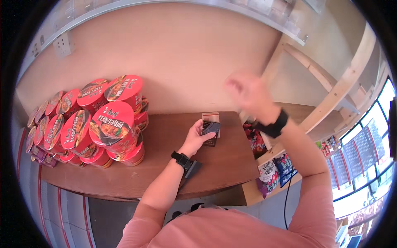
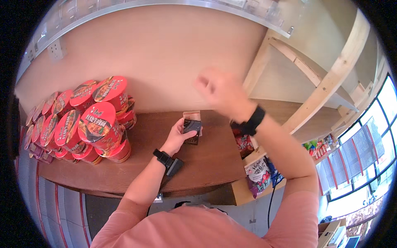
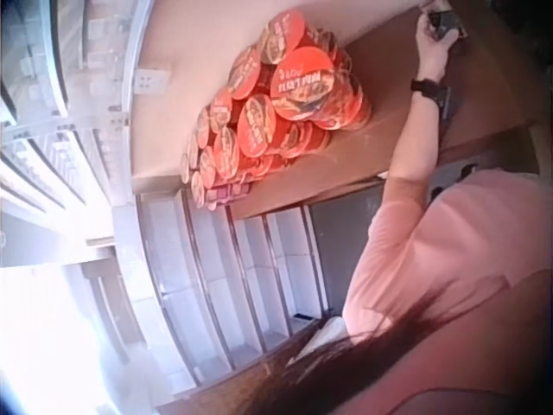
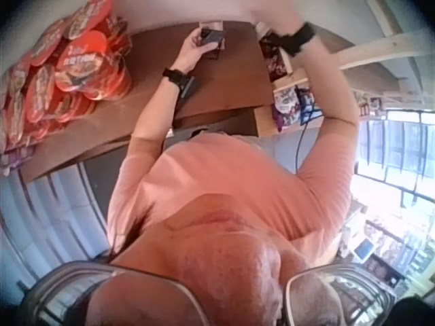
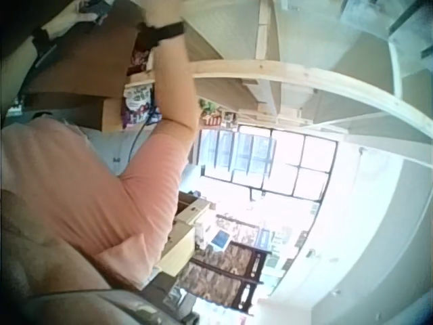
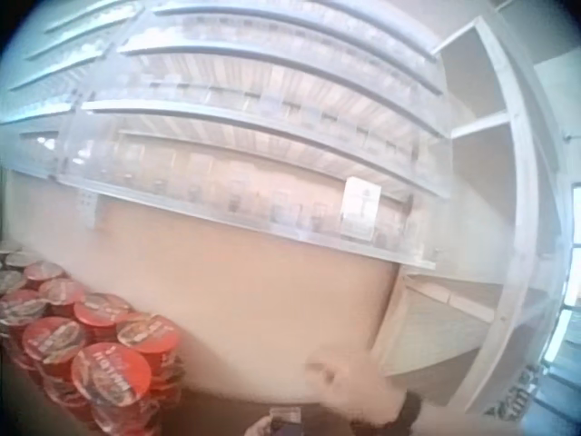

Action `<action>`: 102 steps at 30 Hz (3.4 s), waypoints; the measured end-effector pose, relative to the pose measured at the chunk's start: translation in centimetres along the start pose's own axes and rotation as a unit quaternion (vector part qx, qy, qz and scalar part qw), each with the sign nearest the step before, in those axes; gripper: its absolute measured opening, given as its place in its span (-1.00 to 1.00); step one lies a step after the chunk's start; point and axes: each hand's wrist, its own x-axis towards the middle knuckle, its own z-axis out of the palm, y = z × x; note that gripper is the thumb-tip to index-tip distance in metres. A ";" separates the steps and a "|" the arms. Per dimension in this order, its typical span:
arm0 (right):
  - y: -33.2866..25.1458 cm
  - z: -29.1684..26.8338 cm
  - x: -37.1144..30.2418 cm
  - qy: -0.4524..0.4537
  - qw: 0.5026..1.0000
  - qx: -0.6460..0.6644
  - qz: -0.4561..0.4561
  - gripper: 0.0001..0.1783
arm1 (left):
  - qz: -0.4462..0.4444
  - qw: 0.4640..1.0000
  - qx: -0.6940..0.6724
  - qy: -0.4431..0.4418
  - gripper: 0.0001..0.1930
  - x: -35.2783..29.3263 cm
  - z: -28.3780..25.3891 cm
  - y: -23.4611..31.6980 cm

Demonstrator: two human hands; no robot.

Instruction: The person restocks wooden shelves in a small shop by moving stacks of instant noodle cups from a lower shelf to upper shelves. They handle red, purple, and orange noodle cups, placing them in neat rows. The person also briefly handles small boxes on a top shelf before focusing on the noodle cups.

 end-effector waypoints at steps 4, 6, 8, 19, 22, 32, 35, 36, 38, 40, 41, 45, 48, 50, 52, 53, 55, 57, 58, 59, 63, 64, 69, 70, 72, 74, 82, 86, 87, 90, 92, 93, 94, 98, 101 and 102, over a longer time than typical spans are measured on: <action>4.4 5.0 -5.8 -0.118 0.989 -0.076 0.054 -0.53 | -0.010 0.999 -0.003 -0.042 -0.56 0.4 2.2 0.0; 5.8 5.4 -6.5 -0.205 0.973 0.018 0.100 -0.55 | -0.039 0.995 -0.023 -0.089 -0.50 0.2 2.8 1.0; 4.5 3.8 -5.6 -0.268 0.938 0.111 0.188 -0.61 | -0.057 0.993 0.013 -0.099 -0.50 0.2 2.2 0.8; 2.0 -17.2 3.2 0.249 0.968 0.013 -0.035 -0.61 | -0.068 0.992 -0.066 -0.085 -0.29 -0.3 2.2 -0.4; 2.6 -19.9 6.1 0.223 0.972 -0.009 -0.072 -0.60 | -0.082 0.991 -0.042 -0.093 -0.34 -0.1 1.7 -0.7; 6.7 -20.2 10.5 0.121 0.990 -0.064 -0.027 -0.37 | -0.078 0.993 -0.040 -0.083 -0.44 0.0 1.5 -0.5; 7.6 -19.6 10.8 0.136 0.989 -0.049 -0.031 -0.30 | -0.080 0.993 -0.041 -0.080 -0.44 0.1 1.3 -0.6; 8.0 -19.6 10.9 0.140 0.989 -0.042 -0.033 -0.29 | -0.079 0.993 -0.040 -0.082 -0.44 0.1 1.3 -0.7; 8.6 -20.0 11.1 0.130 0.989 -0.059 -0.038 -0.29 | -0.079 0.992 -0.038 -0.085 -0.44 0.2 1.3 -0.8; 8.6 -19.9 11.1 0.119 0.991 -0.031 -0.050 -0.29 | -0.082 0.992 -0.034 -0.085 -0.44 0.3 1.4 -0.8; 8.2 -19.4 11.1 0.114 0.992 0.007 -0.059 -0.29 | -0.084 0.993 -0.031 -0.082 -0.44 0.3 1.3 -0.8; 7.4 -18.5 10.9 0.137 0.987 -0.059 -0.065 -0.28 | -0.089 0.992 -0.028 -0.079 -0.43 0.2 1.1 -0.6; 7.3 -18.0 10.7 0.159 0.984 -0.047 -0.065 -0.28 | -0.090 0.992 -0.025 -0.089 -0.44 0.3 1.2 -0.8; 8.1 -18.1 10.9 0.158 0.982 -0.023 -0.101 -0.28 | -0.093 0.991 -0.026 -0.096 -0.44 0.3 1.2 -1.1; 8.1 -18.1 10.8 0.151 0.984 -0.013 -0.093 -0.28 | -0.097 0.989 -0.029 -0.103 -0.44 0.4 1.2 -1.2; 7.6 -18.1 10.7 0.144 0.987 -0.015 -0.067 -0.28 | -0.099 0.990 -0.027 -0.102 -0.44 0.4 1.2 -1.2; 7.2 -17.9 10.7 0.137 0.989 -0.033 -0.054 -0.28 | -0.101 0.989 -0.024 -0.102 -0.44 0.4 1.2 -1.2; 7.1 -17.9 10.8 0.136 0.985 -0.065 -0.079 -0.27 | -0.103 0.989 -0.024 -0.104 -0.44 0.5 1.4 -1.1; 7.0 -17.8 10.9 0.135 0.986 -0.061 -0.073 -0.26 | -0.104 0.989 -0.024 -0.103 -0.44 0.4 1.3 -1.0; 6.9 -17.7 11.0 0.134 0.987 -0.057 -0.066 -0.25 | -0.103 0.989 -0.024 -0.103 -0.44 0.4 1.3 -1.1; 7.4 -17.1 10.9 0.137 0.987 -0.016 -0.080 -0.23 | -0.101 0.989 -0.027 -0.105 -0.43 0.3 1.1 -1.3; 7.4 -17.1 10.9 0.135 0.987 -0.033 -0.083 -0.23 | -0.102 0.989 -0.029 -0.106 -0.43 0.3 1.1 -1.2; 7.2 -17.0 10.5 0.165 0.964 -0.171 -0.115 -0.26 | -0.099 0.989 -0.028 -0.102 -0.41 0.5 1.4 -1.0; 6.9 -16.7 10.6 0.181 0.956 -0.196 -0.121 -0.27 | -0.098 0.990 -0.026 -0.099 -0.41 0.5 1.3 -1.0; 6.2 -15.9 10.8 0.213 0.936 -0.245 -0.132 -0.31 | -0.099 0.990 -0.027 -0.094 -0.42 0.3 1.1 -0.8; 7.0 -15.8 10.7 0.261 0.901 -0.317 -0.144 -0.34 | -0.100 0.990 -0.028 -0.097 -0.42 0.3 1.3 -0.8; 8.4 -15.3 10.9 0.290 0.877 -0.357 -0.140 -0.58 | -0.092 0.990 -0.035 -0.100 -0.40 0.3 1.3 -1.0; 8.4 -16.3 11.4 0.286 0.899 -0.310 -0.116 -0.65 | -0.095 0.991 -0.027 -0.096 -0.41 0.4 1.3 -1.1; 8.4 -16.4 11.3 0.277 0.908 -0.298 -0.101 -0.65 | -0.097 0.991 -0.023 -0.094 -0.41 0.3 1.2 -1.0; 8.0 -16.7 10.8 0.257 0.913 -0.303 -0.096 -0.67 | -0.097 0.990 -0.031 -0.096 -0.41 0.4 1.2 -1.3; 7.5 -16.3 10.2 0.288 0.895 -0.308 -0.148 -0.71 | -0.098 0.990 -0.038 -0.096 -0.40 0.5 1.2 -1.4; 7.1 -16.1 9.7 0.302 0.885 -0.310 -0.173 -0.72 | -0.102 0.989 -0.040 -0.095 -0.39 0.5 1.3 -1.4; 6.7 -15.9 9.3 0.307 0.879 -0.314 -0.187 -0.74 | -0.103 0.989 -0.043 -0.093 -0.38 0.5 1.4 -1.5; 3.4 -13.3 5.8 0.288 0.888 -0.303 -0.189 -0.81 | -0.089 0.991 -0.061 -0.074 -0.24 0.5 1.4 -1.6; 0.7 -6.8 1.2 0.105 0.990 -0.099 0.002 -0.83 | -0.046 0.995 -0.057 -0.066 -0.13 0.0 1.4 -0.7; -0.1 -4.8 -0.2 0.019 0.997 -0.032 0.072 -0.82 | -0.039 0.995 -0.056 -0.070 -0.10 0.0 1.6 -0.5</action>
